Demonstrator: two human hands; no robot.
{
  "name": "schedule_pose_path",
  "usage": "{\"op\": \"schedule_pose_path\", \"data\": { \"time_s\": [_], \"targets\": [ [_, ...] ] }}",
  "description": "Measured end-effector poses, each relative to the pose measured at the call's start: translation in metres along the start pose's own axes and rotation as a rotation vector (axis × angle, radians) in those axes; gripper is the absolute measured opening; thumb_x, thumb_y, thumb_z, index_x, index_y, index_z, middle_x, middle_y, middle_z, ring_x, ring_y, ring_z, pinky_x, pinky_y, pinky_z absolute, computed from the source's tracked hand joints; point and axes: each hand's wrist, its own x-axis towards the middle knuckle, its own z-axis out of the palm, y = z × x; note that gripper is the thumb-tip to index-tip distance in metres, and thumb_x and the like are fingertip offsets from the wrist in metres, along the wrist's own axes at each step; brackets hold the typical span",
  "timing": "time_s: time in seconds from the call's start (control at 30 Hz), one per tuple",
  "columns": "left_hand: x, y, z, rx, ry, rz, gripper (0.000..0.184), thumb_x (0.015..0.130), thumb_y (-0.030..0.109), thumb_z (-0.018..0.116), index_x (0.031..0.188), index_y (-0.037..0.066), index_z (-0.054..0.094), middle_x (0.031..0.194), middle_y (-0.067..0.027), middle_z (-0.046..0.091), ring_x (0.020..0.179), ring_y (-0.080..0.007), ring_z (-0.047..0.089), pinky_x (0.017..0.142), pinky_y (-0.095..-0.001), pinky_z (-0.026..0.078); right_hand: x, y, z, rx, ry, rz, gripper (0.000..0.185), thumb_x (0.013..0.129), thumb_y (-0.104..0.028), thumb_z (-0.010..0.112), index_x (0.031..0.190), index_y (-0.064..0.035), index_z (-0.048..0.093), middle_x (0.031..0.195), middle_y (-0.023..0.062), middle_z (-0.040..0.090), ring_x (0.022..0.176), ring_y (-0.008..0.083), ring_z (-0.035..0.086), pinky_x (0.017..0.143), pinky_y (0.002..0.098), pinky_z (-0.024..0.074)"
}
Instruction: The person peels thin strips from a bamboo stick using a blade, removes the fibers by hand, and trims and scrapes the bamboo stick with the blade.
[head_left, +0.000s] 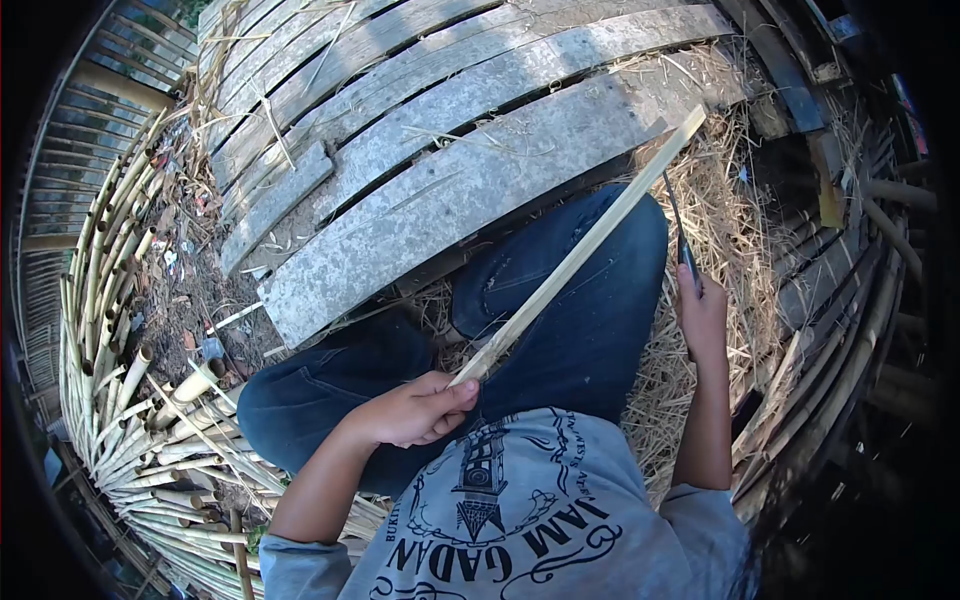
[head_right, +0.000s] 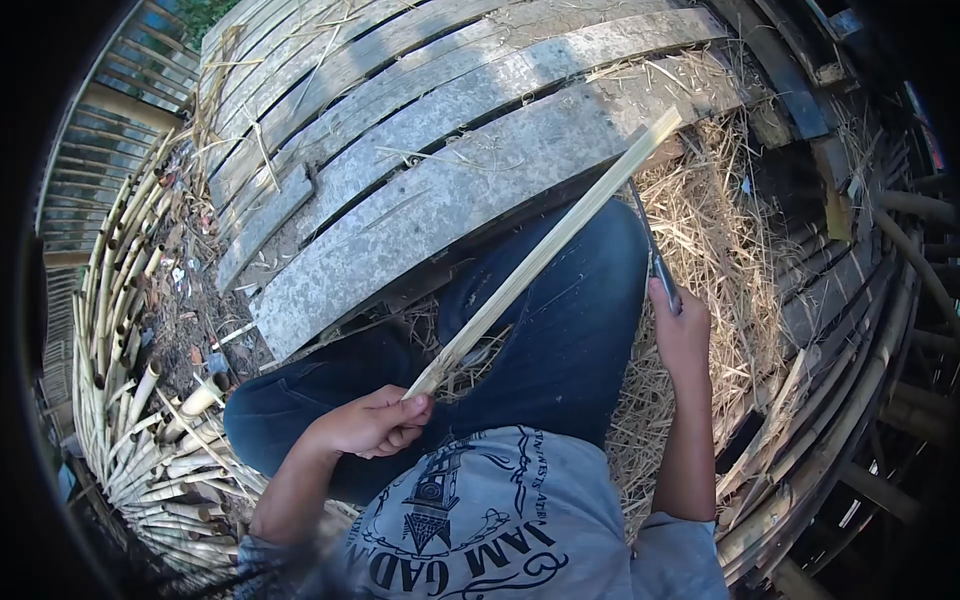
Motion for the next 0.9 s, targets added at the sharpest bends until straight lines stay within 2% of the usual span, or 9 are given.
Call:
{"op": "schedule_pose_path", "data": {
  "time_s": [0.2, 0.27, 0.33, 0.37, 0.5, 0.6, 0.63, 0.7, 0.9],
  "targets": [
    [0.043, -0.011, 0.022, -0.184, -0.085, -0.061, 0.041, 0.101, 0.049, 0.036, 0.076, 0.016, 0.038, 0.055, 0.0078, 0.027, 0.042, -0.0010, 0.020, 0.034, -0.0196, 0.014, -0.005, 0.032, 0.001, 0.356, -0.047, 0.220, 0.037, 0.096, -0.041, 0.052, 0.084, -0.0058, 0.053, 0.054, 0.0006, 0.048, 0.039, 0.0091, 0.046, 0.036, 0.0232, 0.0376],
    [0.060, -0.019, 0.020, -0.236, -0.097, -0.086, 0.041, 0.101, 0.047, 0.037, 0.077, 0.015, 0.039, 0.054, 0.0075, 0.027, 0.041, -0.0017, 0.020, 0.034, -0.0199, 0.015, 0.000, 0.029, 0.002, 0.378, -0.008, 0.224, 0.029, 0.095, -0.035, 0.055, 0.089, -0.0069, 0.050, 0.054, 0.0006, 0.048, 0.041, 0.0082, 0.048, 0.036, 0.0229, 0.0385],
    [0.070, -0.022, 0.019, -0.055, 0.050, -0.049, 0.043, 0.101, 0.047, 0.038, 0.075, 0.014, 0.041, 0.053, 0.0074, 0.028, 0.041, -0.0026, 0.022, 0.035, -0.0198, 0.016, 0.002, 0.030, 0.003, 0.456, -0.026, 0.201, 0.022, 0.093, -0.026, 0.059, 0.091, -0.0058, 0.051, 0.061, 0.0011, 0.052, 0.043, 0.0083, 0.050, 0.035, 0.0227, 0.0407],
    [0.067, -0.020, 0.013, 0.043, 0.073, -0.038, 0.047, 0.100, 0.047, 0.040, 0.070, 0.011, 0.044, 0.054, 0.0061, 0.035, 0.042, -0.0040, 0.031, 0.039, -0.0211, 0.027, 0.001, 0.028, 0.004, 0.471, -0.057, 0.184, 0.022, 0.093, -0.026, 0.059, 0.091, -0.0049, 0.052, 0.062, 0.0011, 0.052, 0.044, 0.0081, 0.051, 0.036, 0.0228, 0.0414],
    [0.063, -0.026, 0.003, 0.555, 0.447, 0.200, 0.050, 0.098, 0.037, 0.050, 0.078, -0.008, 0.056, 0.054, -0.0099, 0.046, 0.056, -0.0126, 0.041, 0.054, -0.0364, 0.039, 0.000, 0.010, -0.006, 0.467, -0.223, 0.106, 0.021, 0.094, -0.024, 0.058, 0.091, -0.0027, 0.055, 0.065, 0.0009, 0.052, 0.046, 0.0062, 0.050, 0.037, 0.0212, 0.0404],
    [0.059, -0.016, 0.010, 0.762, 0.594, 0.244, 0.043, 0.096, 0.032, 0.052, 0.080, -0.007, 0.059, 0.060, -0.0229, 0.053, 0.054, -0.0345, 0.052, 0.058, -0.0411, 0.042, 0.005, 0.002, -0.016, 0.423, -0.298, 0.049, 0.024, 0.096, -0.026, 0.055, 0.093, -0.0028, 0.055, 0.063, -0.0001, 0.051, 0.045, 0.0050, 0.047, 0.037, 0.0196, 0.0376],
    [0.062, -0.018, 0.011, 0.753, 0.591, 0.243, 0.043, 0.096, 0.032, 0.052, 0.080, -0.007, 0.059, 0.060, -0.0229, 0.053, 0.054, -0.0345, 0.052, 0.058, -0.0411, 0.042, 0.006, 0.002, -0.017, 0.372, -0.301, 0.069, 0.026, 0.097, -0.028, 0.053, 0.094, -0.0029, 0.054, 0.062, -0.0003, 0.050, 0.044, 0.0051, 0.046, 0.037, 0.0199, 0.0373],
    [0.067, -0.020, 0.010, 0.839, 0.709, 0.213, 0.041, 0.095, 0.031, 0.052, 0.081, -0.007, 0.060, 0.065, -0.0276, 0.055, 0.064, -0.0449, 0.054, 0.061, -0.0451, 0.044, 0.004, 0.002, -0.014, 0.290, -0.287, 0.095, 0.030, 0.099, -0.032, 0.047, 0.097, -0.0034, 0.052, 0.060, -0.0005, 0.048, 0.042, 0.0052, 0.045, 0.036, 0.0206, 0.0367],
    [0.079, -0.026, 0.005, 0.819, 0.708, 0.198, 0.040, 0.094, 0.033, 0.053, 0.080, -0.003, 0.064, 0.066, -0.0263, 0.057, 0.070, -0.0442, 0.059, 0.064, -0.0481, 0.046, -0.018, 0.001, -0.015, 0.161, -0.440, 0.026, 0.030, 0.098, -0.030, 0.050, 0.102, -0.0015, 0.055, 0.057, 0.0011, 0.048, 0.043, 0.0075, 0.046, 0.039, 0.0236, 0.0370]
  ]
}}
